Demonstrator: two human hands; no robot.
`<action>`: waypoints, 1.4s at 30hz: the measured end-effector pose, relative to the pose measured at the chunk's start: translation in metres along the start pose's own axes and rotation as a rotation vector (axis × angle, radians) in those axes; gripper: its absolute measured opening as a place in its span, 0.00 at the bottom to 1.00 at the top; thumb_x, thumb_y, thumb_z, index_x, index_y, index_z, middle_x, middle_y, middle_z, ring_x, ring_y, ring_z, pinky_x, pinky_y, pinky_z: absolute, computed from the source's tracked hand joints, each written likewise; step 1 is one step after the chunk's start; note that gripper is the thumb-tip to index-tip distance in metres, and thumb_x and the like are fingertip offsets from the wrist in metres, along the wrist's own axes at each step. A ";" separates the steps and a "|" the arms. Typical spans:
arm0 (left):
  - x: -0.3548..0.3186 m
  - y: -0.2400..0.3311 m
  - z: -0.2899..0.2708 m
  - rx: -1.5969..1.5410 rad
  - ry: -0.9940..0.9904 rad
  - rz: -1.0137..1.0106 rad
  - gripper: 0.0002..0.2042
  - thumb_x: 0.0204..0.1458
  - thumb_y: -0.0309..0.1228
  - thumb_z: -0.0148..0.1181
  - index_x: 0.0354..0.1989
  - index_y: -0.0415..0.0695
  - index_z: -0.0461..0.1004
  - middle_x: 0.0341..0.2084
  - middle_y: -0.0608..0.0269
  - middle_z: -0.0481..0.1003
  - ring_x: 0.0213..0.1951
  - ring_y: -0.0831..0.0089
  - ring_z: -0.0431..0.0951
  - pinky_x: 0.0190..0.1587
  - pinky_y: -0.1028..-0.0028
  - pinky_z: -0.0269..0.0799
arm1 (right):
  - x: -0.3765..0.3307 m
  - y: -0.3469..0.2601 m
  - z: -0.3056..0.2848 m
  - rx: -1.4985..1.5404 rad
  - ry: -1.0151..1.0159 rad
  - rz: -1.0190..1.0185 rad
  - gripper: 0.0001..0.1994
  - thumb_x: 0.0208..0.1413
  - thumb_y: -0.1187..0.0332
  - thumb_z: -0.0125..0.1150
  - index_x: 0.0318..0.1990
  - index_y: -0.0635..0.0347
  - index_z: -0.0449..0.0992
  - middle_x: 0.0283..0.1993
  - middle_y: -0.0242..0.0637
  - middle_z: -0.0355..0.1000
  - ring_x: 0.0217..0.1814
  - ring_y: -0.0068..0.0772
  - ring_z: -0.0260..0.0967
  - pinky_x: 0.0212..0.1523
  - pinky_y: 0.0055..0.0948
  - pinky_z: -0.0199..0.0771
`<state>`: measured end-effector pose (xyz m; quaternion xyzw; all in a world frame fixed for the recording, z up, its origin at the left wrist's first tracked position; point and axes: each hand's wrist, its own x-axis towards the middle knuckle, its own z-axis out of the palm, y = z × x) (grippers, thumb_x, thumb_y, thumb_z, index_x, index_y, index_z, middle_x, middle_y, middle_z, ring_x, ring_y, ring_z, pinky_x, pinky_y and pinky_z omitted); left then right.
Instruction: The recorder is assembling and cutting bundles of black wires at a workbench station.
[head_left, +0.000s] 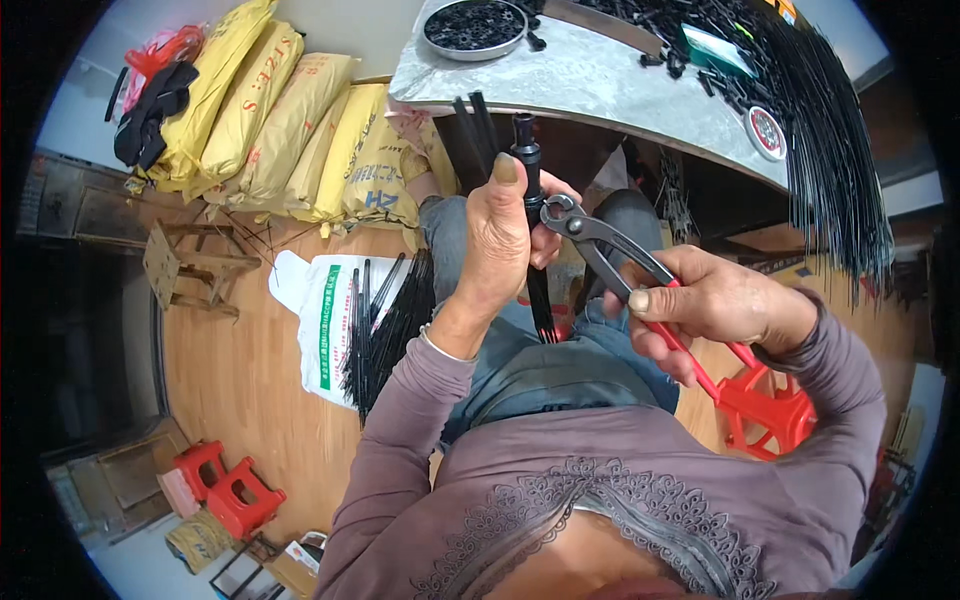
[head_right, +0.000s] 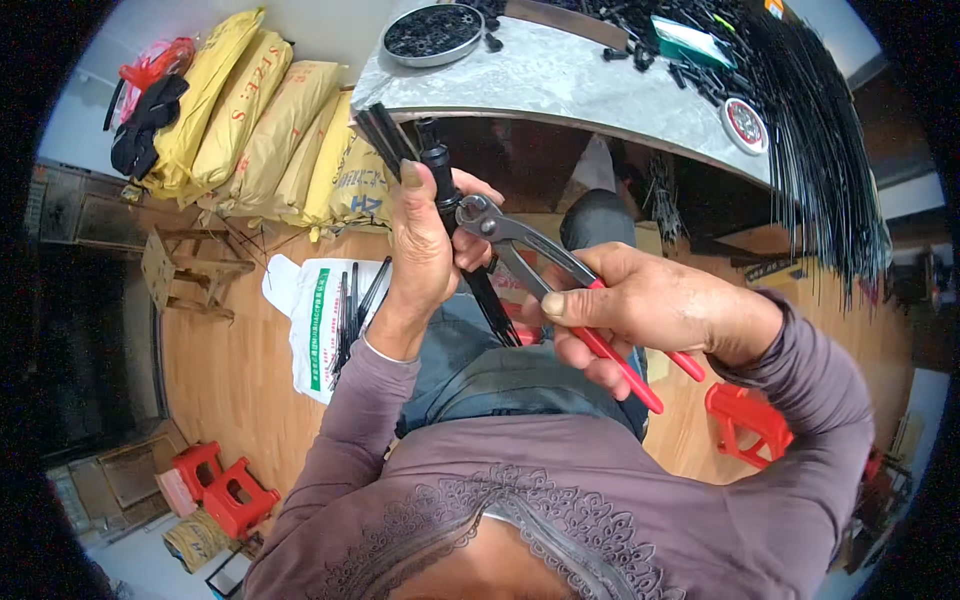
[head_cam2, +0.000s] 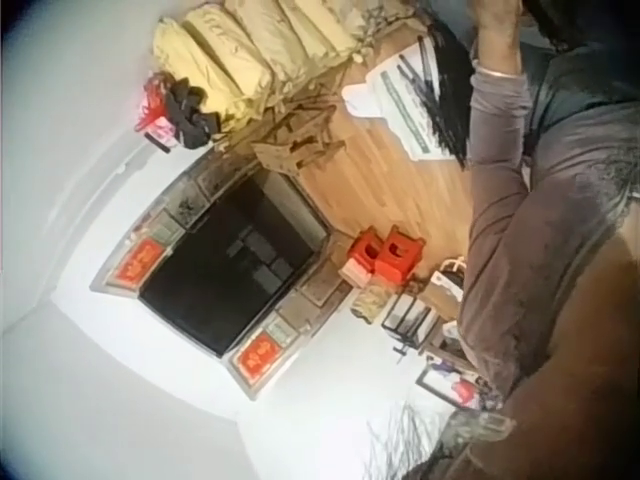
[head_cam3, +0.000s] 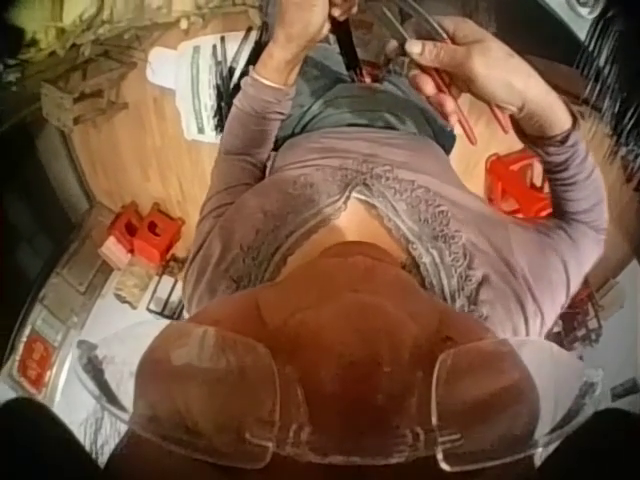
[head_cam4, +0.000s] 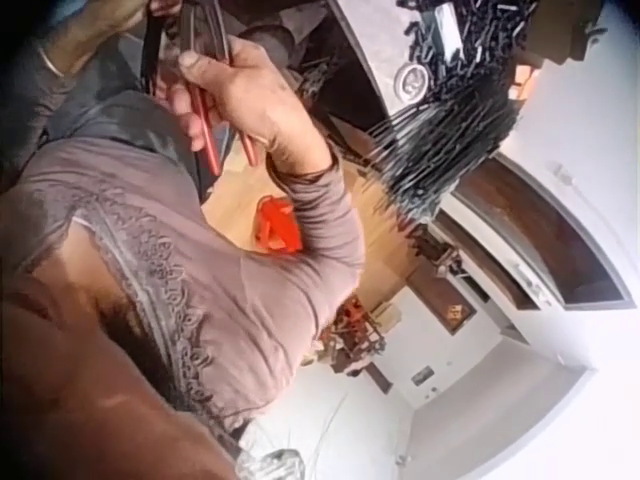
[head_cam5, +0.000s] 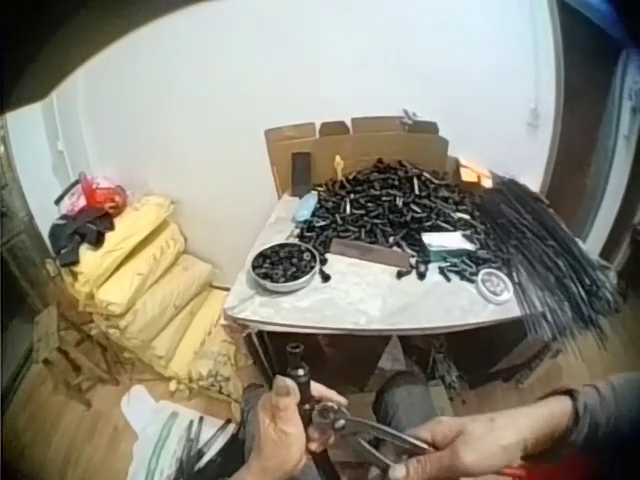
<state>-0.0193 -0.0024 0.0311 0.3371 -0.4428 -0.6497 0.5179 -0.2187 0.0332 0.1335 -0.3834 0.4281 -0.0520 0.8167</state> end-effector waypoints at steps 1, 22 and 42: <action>-0.001 0.001 0.002 0.008 -0.012 -0.012 0.37 0.56 0.65 0.36 0.28 0.36 0.73 0.07 0.72 0.58 0.08 0.83 0.56 0.12 0.80 0.53 | -0.004 -0.004 0.002 0.017 0.002 -0.007 0.14 0.64 0.67 0.47 0.50 0.70 0.64 0.28 0.41 0.71 0.20 0.30 0.71 0.21 0.26 0.74; 0.012 -0.005 -0.002 -0.169 -0.050 -0.072 0.35 0.55 0.64 0.39 0.28 0.38 0.71 0.07 0.73 0.58 0.09 0.84 0.58 0.13 0.82 0.54 | -0.003 -0.023 -0.012 -0.562 0.222 0.051 0.09 0.65 0.67 0.47 0.45 0.63 0.65 0.22 0.30 0.66 0.17 0.18 0.64 0.18 0.19 0.68; 0.059 -0.014 -0.030 0.061 0.487 0.083 0.27 0.51 0.56 0.58 0.29 0.39 0.67 0.15 0.72 0.62 0.11 0.83 0.62 0.12 0.82 0.56 | 0.071 -0.005 -0.196 -1.553 1.282 -0.506 0.22 0.55 0.50 0.57 0.37 0.63 0.64 0.30 0.53 0.72 0.33 0.57 0.71 0.31 0.49 0.67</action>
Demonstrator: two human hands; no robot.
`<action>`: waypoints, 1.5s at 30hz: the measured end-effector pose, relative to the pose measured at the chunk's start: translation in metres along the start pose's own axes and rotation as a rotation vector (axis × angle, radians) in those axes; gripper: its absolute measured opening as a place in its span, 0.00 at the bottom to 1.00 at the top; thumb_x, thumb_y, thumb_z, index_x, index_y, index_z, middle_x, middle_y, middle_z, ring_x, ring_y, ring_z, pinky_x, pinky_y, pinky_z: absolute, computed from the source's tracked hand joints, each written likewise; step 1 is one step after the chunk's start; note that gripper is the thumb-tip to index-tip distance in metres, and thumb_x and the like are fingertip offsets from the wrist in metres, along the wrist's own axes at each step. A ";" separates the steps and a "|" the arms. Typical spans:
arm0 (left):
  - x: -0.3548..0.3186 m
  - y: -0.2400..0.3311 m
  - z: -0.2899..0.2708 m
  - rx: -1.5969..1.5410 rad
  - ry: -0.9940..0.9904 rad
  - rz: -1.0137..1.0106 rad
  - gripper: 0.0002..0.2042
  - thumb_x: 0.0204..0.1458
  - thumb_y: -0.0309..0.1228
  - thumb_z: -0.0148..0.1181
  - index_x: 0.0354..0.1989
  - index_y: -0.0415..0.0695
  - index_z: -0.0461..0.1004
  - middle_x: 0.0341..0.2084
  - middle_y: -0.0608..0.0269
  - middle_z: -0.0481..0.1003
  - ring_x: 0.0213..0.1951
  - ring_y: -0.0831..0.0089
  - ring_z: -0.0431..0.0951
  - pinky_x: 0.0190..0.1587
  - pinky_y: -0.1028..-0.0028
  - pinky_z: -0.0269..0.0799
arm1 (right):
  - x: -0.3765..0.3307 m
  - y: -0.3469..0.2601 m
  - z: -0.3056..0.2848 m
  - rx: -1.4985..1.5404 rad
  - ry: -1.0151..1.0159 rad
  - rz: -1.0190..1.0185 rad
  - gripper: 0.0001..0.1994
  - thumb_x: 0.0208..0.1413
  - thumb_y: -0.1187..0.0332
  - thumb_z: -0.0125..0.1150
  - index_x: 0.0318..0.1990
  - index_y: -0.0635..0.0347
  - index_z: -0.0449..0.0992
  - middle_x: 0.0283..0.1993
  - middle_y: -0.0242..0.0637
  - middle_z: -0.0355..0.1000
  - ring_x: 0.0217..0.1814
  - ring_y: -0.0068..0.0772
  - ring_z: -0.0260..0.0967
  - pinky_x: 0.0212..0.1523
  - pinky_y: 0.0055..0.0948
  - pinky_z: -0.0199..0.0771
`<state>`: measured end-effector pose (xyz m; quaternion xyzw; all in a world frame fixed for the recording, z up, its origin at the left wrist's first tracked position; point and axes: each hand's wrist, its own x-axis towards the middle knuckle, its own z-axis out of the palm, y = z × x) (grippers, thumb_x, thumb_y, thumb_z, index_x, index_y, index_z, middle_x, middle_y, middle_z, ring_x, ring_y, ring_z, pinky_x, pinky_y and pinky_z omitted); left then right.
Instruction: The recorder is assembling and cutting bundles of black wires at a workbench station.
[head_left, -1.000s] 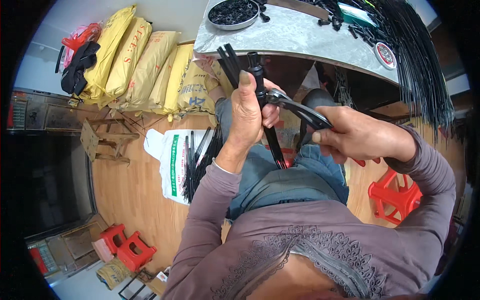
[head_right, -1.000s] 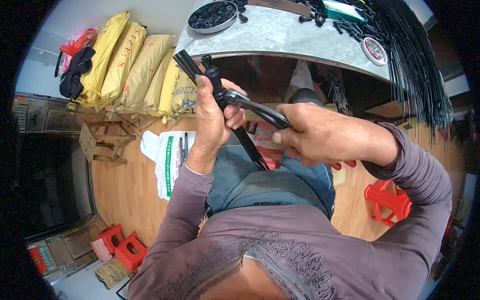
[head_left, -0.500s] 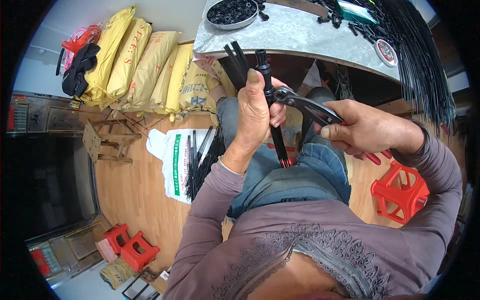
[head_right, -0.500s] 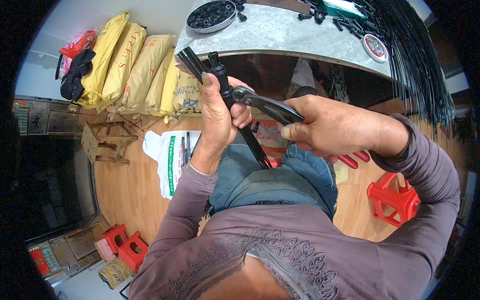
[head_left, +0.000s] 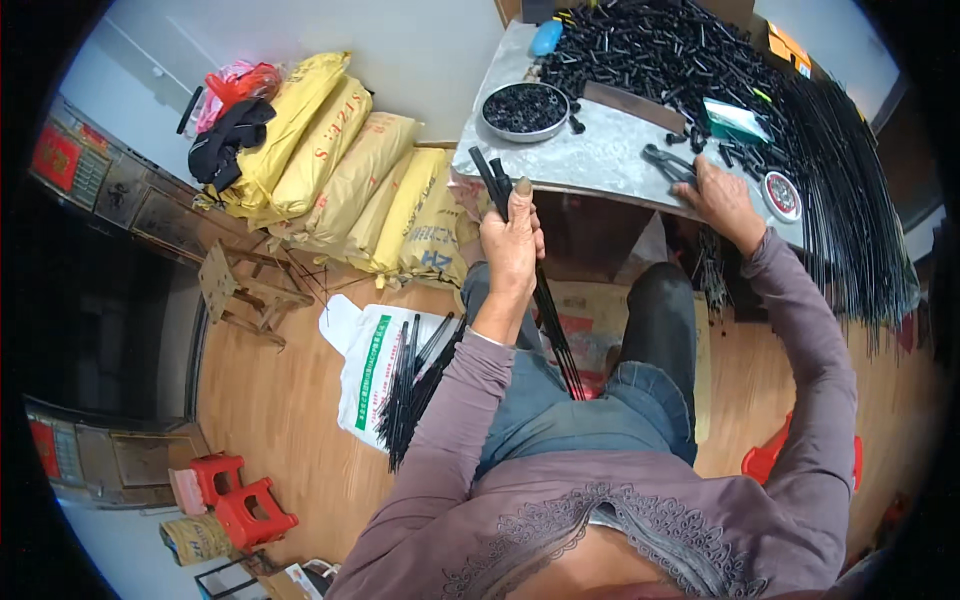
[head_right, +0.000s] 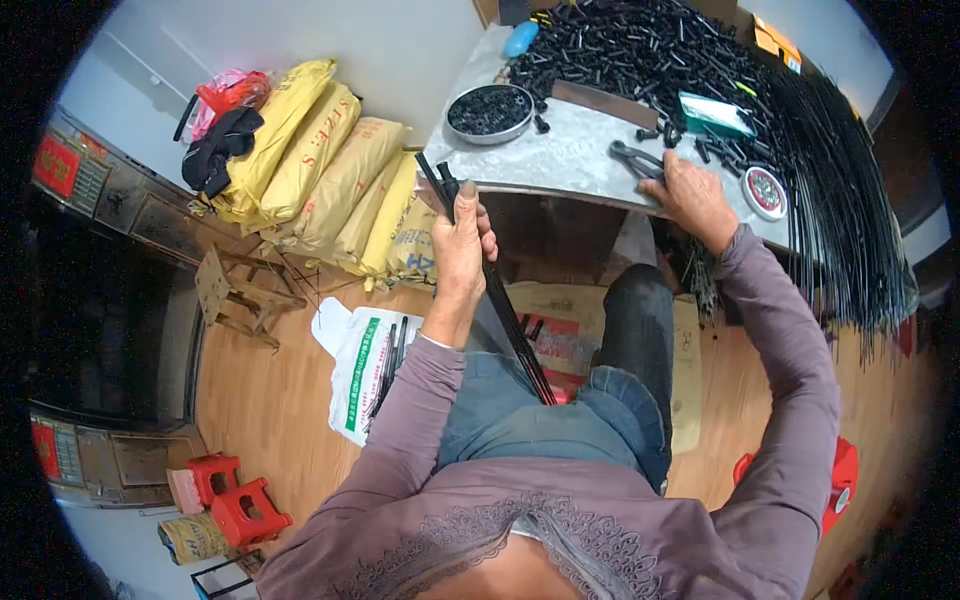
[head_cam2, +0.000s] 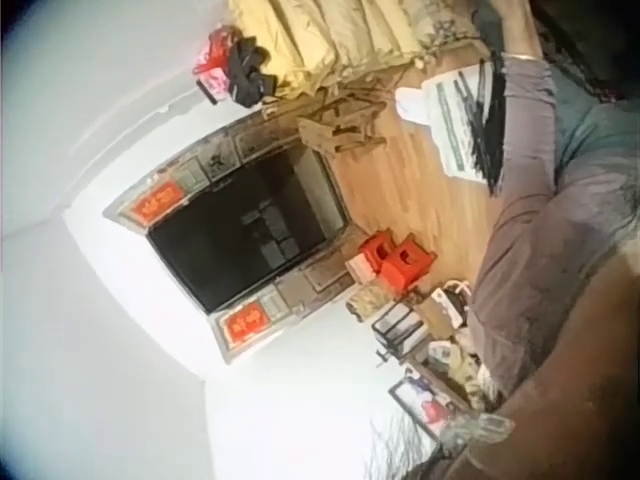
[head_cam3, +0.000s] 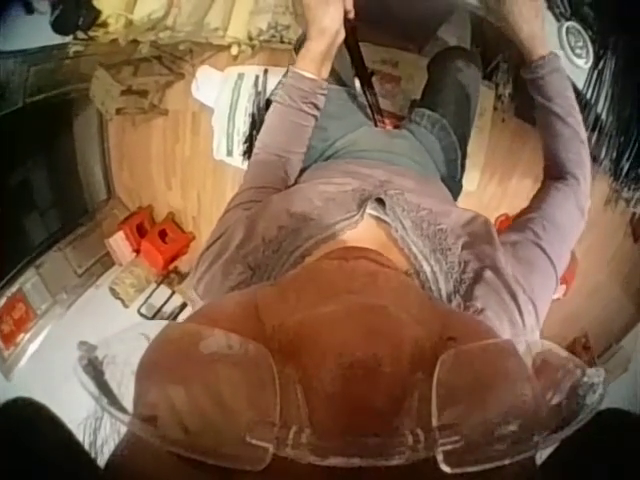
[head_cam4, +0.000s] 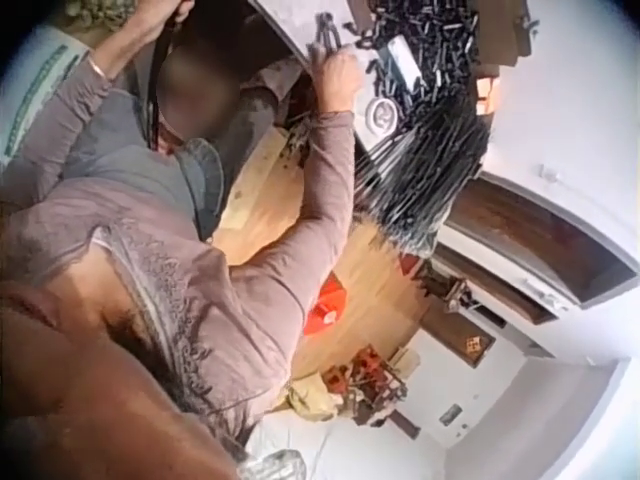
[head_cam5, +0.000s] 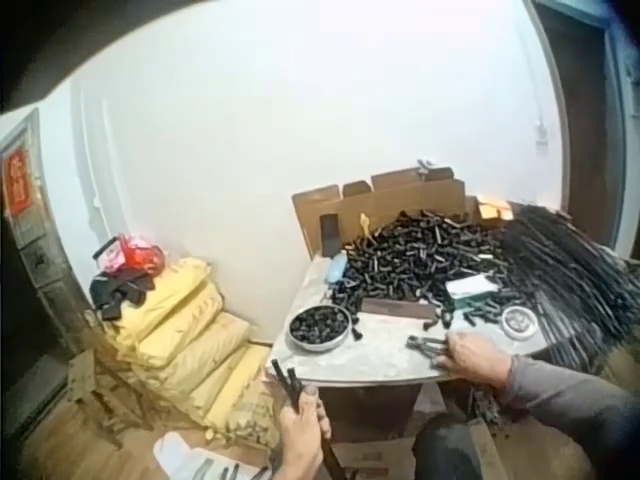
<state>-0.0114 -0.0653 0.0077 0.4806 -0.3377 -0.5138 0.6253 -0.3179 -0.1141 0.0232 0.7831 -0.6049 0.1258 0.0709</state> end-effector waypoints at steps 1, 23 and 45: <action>0.001 0.008 0.000 0.008 -0.026 0.024 0.26 0.51 0.56 0.58 0.28 0.40 0.67 0.15 0.71 0.63 0.12 0.83 0.63 0.13 0.82 0.57 | 0.003 0.001 0.005 0.001 0.013 -0.014 0.22 0.55 0.50 0.57 0.37 0.63 0.64 0.30 0.53 0.72 0.33 0.57 0.71 0.31 0.49 0.67; 0.006 -0.003 -0.027 -0.696 0.010 -0.219 0.28 0.53 0.61 0.48 0.25 0.44 0.69 0.20 0.62 0.72 0.25 0.66 0.73 0.36 0.66 0.72 | -0.132 -0.063 -0.019 1.846 0.311 0.318 0.19 0.63 0.52 0.48 0.45 0.60 0.70 0.47 0.42 0.69 0.37 0.26 0.71 0.28 0.23 0.78; -0.073 0.008 0.011 0.452 -0.199 0.573 0.07 0.53 0.25 0.59 0.38 0.36 0.77 0.30 0.59 0.75 0.33 0.73 0.75 0.36 0.75 0.70 | -0.078 -0.182 0.015 0.901 0.072 0.089 0.11 0.49 0.64 0.63 0.35 0.62 0.73 0.27 0.49 0.73 0.27 0.49 0.72 0.28 0.38 0.71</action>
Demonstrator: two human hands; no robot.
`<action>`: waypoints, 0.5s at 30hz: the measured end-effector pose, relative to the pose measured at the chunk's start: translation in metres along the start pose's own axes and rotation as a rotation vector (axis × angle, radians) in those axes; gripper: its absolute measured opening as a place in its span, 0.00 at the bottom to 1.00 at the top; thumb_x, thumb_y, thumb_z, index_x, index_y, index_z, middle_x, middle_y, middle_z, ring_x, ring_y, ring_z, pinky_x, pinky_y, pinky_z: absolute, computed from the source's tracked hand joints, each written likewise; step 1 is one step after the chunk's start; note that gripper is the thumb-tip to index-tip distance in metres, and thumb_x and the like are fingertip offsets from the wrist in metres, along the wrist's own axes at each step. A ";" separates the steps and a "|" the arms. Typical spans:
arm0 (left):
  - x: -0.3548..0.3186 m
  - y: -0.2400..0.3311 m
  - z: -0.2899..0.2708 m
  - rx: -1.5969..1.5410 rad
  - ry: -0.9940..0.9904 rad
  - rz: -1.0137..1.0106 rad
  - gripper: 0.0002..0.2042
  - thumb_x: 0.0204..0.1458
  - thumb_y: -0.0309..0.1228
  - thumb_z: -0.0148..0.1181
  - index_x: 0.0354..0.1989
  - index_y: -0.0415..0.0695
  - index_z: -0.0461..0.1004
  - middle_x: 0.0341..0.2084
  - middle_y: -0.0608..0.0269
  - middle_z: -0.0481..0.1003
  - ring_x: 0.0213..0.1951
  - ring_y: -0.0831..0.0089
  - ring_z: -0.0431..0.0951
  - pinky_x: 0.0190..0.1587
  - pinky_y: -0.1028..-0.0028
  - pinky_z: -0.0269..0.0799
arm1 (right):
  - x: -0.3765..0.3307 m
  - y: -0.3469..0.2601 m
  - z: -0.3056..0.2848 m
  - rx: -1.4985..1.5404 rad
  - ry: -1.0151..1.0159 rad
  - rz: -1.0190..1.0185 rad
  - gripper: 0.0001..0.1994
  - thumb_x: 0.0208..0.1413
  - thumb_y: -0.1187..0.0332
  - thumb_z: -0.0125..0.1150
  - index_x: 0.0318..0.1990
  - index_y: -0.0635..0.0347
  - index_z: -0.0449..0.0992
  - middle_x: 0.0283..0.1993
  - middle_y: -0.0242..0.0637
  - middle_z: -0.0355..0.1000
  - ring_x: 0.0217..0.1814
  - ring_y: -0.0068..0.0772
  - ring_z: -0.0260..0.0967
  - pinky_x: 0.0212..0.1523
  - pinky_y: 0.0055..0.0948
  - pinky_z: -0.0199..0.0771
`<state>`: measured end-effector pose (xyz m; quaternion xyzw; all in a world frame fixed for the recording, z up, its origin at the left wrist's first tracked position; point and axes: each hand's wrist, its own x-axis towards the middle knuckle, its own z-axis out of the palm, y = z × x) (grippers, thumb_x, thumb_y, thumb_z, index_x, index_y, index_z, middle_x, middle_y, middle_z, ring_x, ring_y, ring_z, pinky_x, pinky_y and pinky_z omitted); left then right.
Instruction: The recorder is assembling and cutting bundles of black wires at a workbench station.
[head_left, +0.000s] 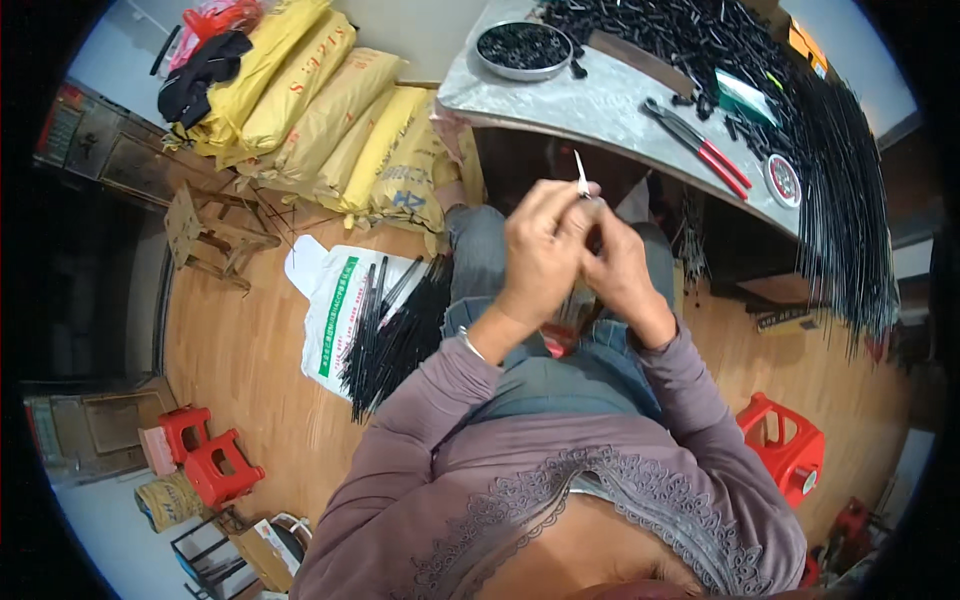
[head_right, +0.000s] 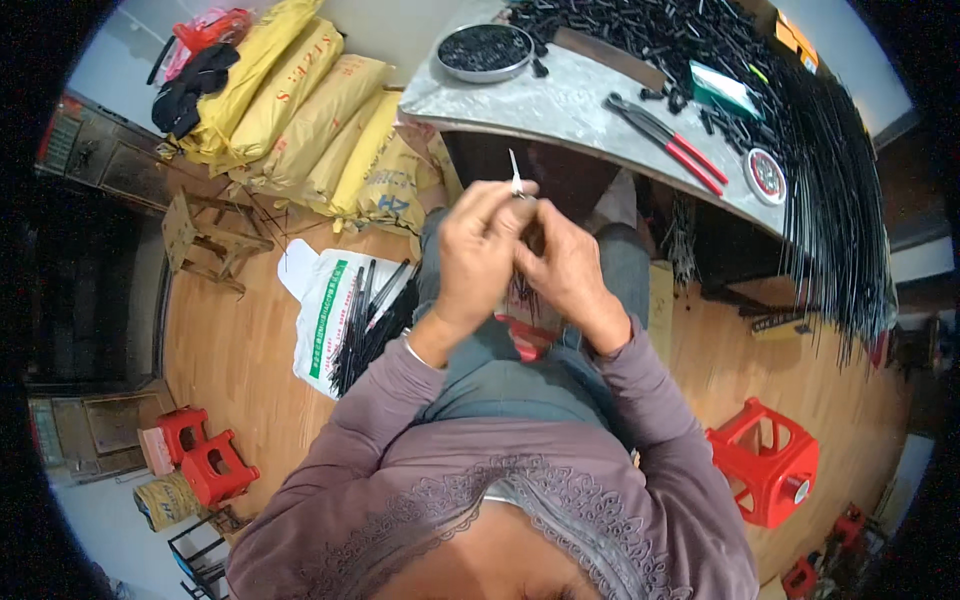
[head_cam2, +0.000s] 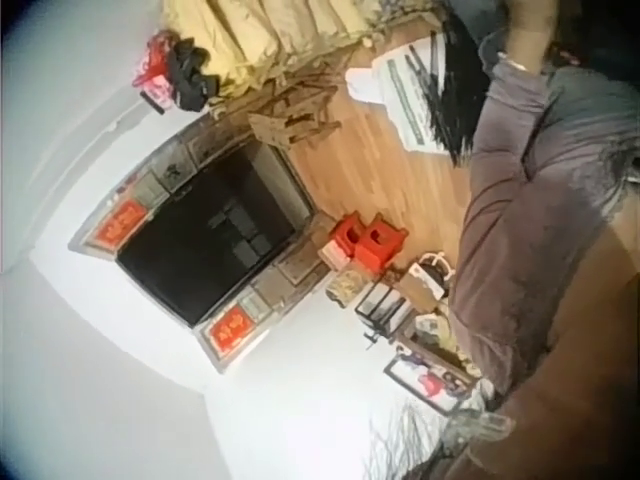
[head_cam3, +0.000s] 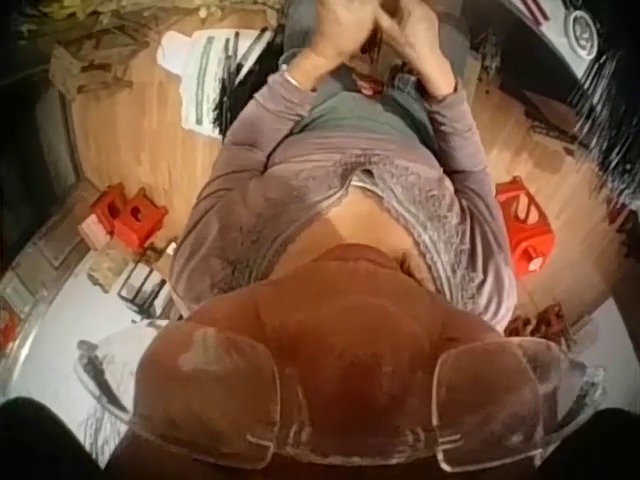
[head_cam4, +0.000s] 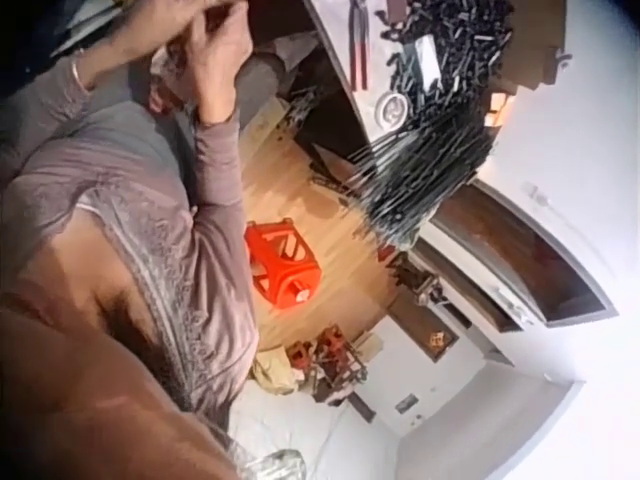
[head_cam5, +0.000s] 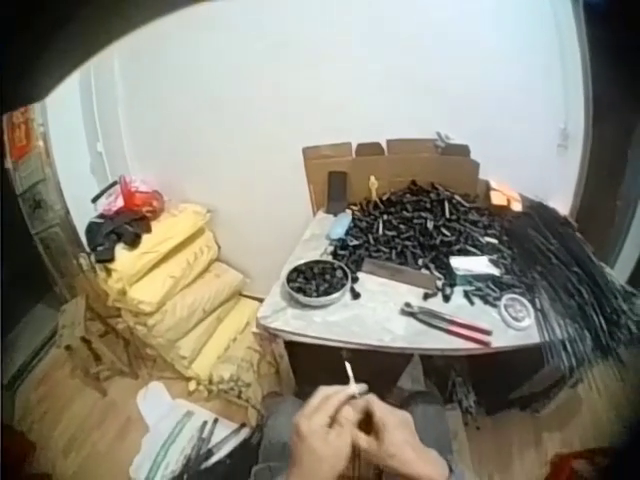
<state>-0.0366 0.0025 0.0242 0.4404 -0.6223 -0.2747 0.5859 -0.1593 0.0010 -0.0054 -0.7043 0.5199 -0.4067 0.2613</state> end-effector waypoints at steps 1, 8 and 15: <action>0.000 -0.005 -0.005 -0.103 -0.024 -0.040 0.07 0.54 0.26 0.59 0.38 0.36 0.77 0.29 0.60 0.74 0.32 0.73 0.75 0.36 0.76 0.70 | 0.003 0.000 -0.004 0.171 -0.032 0.026 0.13 0.50 0.64 0.64 0.37 0.64 0.72 0.26 0.43 0.71 0.25 0.34 0.70 0.27 0.30 0.69; 0.004 -0.016 -0.020 -0.017 -0.041 0.029 0.07 0.54 0.29 0.61 0.32 0.36 0.75 0.27 0.66 0.73 0.32 0.80 0.71 0.35 0.79 0.67 | 0.006 -0.009 -0.016 0.363 -0.166 0.171 0.11 0.51 0.68 0.66 0.29 0.61 0.69 0.25 0.21 0.62 0.28 0.12 0.56 0.29 0.17 0.59; 0.006 -0.026 -0.012 -0.817 -0.165 -0.353 0.17 0.56 0.45 0.57 0.26 0.43 0.68 0.24 0.74 0.64 0.28 0.85 0.62 0.33 0.83 0.61 | 0.012 -0.017 -0.027 0.599 -0.267 0.369 0.09 0.49 0.67 0.68 0.28 0.60 0.74 0.28 0.26 0.72 0.30 0.14 0.65 0.32 0.16 0.64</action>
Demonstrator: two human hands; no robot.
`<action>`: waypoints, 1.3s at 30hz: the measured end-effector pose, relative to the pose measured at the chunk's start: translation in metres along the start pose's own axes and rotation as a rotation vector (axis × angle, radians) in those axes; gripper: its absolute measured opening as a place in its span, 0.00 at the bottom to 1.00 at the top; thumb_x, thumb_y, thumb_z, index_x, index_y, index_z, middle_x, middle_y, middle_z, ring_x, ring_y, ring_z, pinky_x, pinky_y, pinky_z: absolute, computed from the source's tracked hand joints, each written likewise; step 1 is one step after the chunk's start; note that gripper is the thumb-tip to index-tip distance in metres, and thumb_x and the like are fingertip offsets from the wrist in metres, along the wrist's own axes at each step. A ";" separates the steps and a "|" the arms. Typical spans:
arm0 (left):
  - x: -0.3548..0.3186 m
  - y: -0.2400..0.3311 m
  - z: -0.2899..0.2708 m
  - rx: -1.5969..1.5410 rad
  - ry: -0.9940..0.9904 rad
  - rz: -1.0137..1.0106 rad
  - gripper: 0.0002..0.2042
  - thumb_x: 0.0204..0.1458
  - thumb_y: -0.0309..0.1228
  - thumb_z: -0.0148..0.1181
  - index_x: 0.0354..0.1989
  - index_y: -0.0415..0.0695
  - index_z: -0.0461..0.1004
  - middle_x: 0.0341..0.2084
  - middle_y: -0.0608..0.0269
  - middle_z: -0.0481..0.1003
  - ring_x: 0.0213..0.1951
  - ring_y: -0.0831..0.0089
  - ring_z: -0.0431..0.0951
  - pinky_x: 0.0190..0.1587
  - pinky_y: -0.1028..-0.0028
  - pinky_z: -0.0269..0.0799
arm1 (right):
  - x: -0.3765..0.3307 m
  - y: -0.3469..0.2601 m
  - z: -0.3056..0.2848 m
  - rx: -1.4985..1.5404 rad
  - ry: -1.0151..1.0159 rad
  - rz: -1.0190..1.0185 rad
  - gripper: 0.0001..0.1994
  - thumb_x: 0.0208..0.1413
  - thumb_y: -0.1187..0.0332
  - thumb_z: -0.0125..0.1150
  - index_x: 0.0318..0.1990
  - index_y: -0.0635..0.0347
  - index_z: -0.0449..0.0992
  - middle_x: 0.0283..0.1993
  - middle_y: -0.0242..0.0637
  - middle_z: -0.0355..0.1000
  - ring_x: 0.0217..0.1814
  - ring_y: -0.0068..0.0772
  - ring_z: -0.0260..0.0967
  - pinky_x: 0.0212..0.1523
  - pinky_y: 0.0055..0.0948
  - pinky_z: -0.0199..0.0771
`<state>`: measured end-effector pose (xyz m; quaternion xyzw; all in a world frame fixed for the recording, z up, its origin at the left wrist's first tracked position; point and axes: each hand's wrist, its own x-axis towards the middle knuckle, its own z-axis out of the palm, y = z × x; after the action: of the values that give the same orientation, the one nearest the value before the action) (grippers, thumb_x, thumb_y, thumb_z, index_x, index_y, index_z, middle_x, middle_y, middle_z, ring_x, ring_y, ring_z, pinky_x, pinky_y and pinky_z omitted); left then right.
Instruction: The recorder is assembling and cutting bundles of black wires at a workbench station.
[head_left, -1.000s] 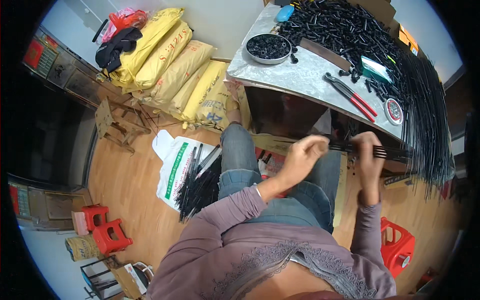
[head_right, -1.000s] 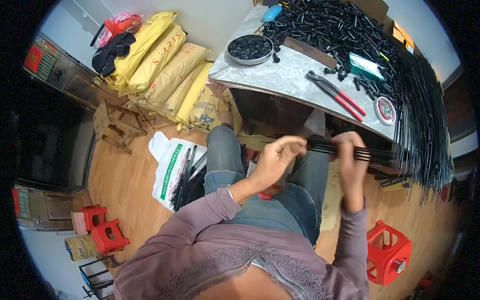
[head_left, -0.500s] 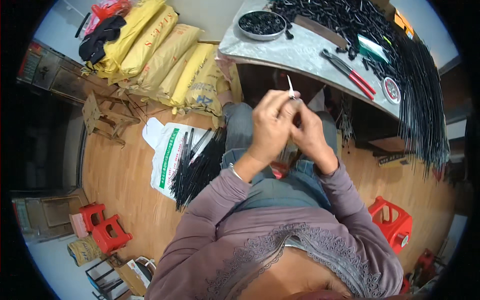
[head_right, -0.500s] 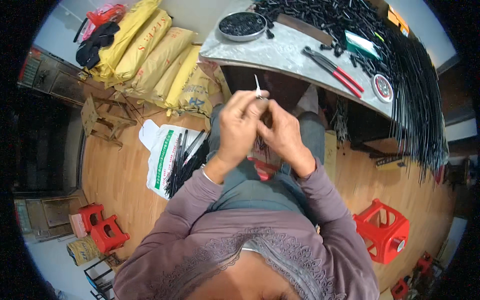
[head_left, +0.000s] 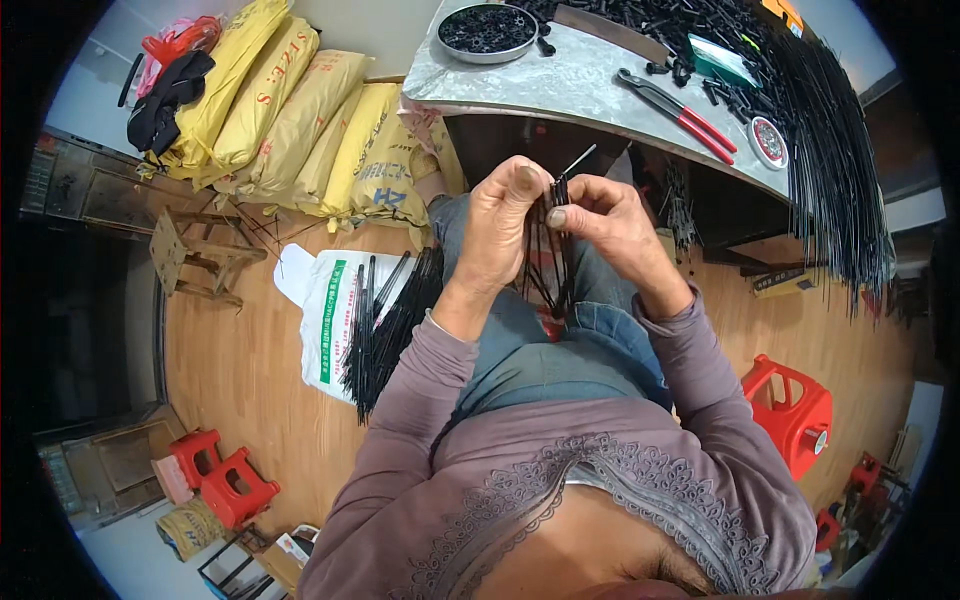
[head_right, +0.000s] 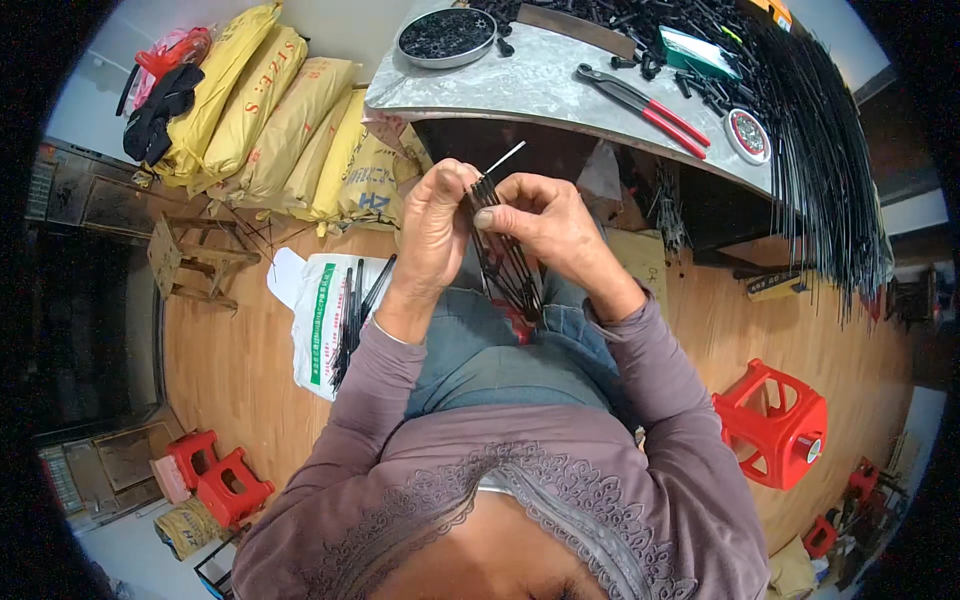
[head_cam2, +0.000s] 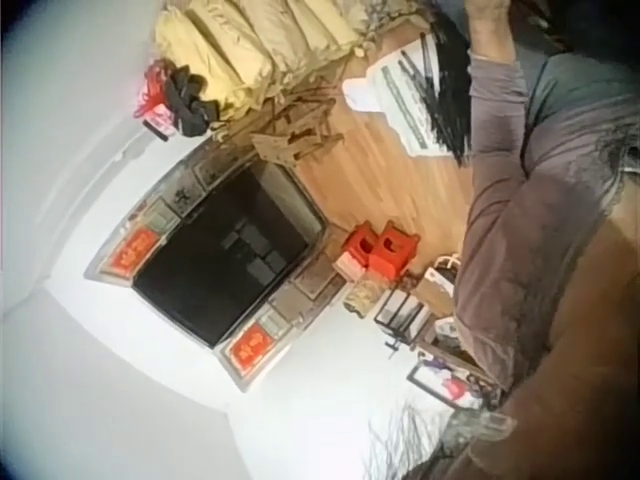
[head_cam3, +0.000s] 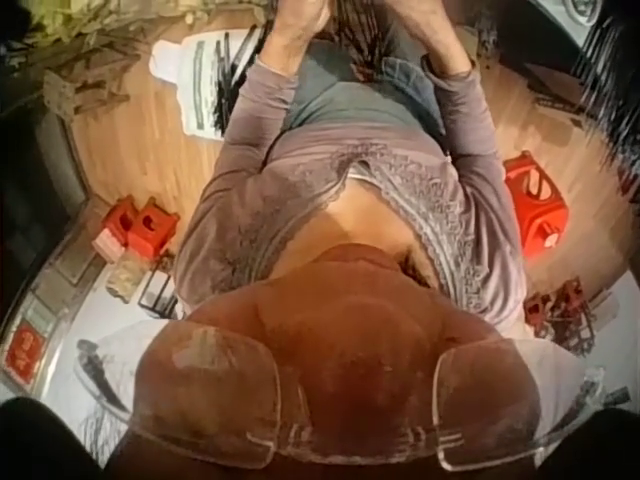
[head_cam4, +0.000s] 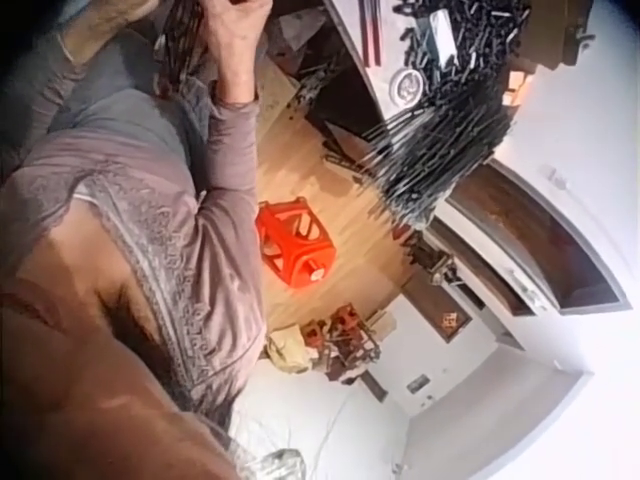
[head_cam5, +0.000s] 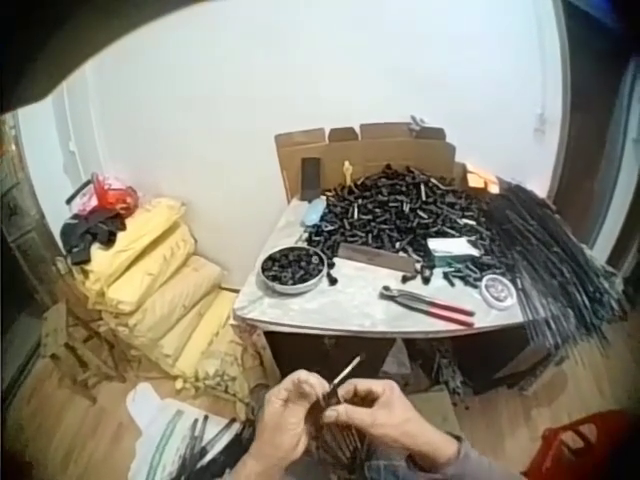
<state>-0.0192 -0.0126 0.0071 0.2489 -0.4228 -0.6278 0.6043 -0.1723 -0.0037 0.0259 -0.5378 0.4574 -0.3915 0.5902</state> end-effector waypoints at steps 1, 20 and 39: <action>0.001 0.002 -0.002 -0.091 -0.068 -0.045 0.18 0.56 0.47 0.56 0.26 0.43 0.67 0.25 0.74 0.64 0.28 0.85 0.61 0.33 0.83 0.60 | 0.000 -0.003 -0.002 0.004 0.004 0.003 0.09 0.49 0.67 0.68 0.28 0.60 0.74 0.28 0.26 0.72 0.30 0.14 0.65 0.32 0.16 0.64; 0.010 -0.009 0.041 -0.169 0.286 0.059 0.09 0.57 0.35 0.59 0.27 0.47 0.71 0.23 0.77 0.67 0.25 0.88 0.61 0.29 0.86 0.57 | -0.009 0.019 0.026 0.247 0.324 -0.259 0.07 0.53 0.72 0.63 0.30 0.64 0.70 0.30 0.27 0.72 0.30 0.14 0.65 0.31 0.17 0.67; 0.168 0.036 -0.067 1.187 0.258 0.404 0.13 0.53 0.39 0.59 0.35 0.39 0.77 0.27 0.61 0.75 0.30 0.71 0.73 0.37 0.73 0.69 | 0.034 0.013 -0.004 0.163 0.099 -0.077 0.08 0.53 0.69 0.64 0.33 0.65 0.74 0.28 0.26 0.70 0.30 0.15 0.66 0.32 0.19 0.68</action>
<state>0.0314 -0.1880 0.0352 0.5302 -0.6609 -0.1254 0.5161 -0.1669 -0.0361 0.0089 -0.4851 0.4316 -0.4759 0.5932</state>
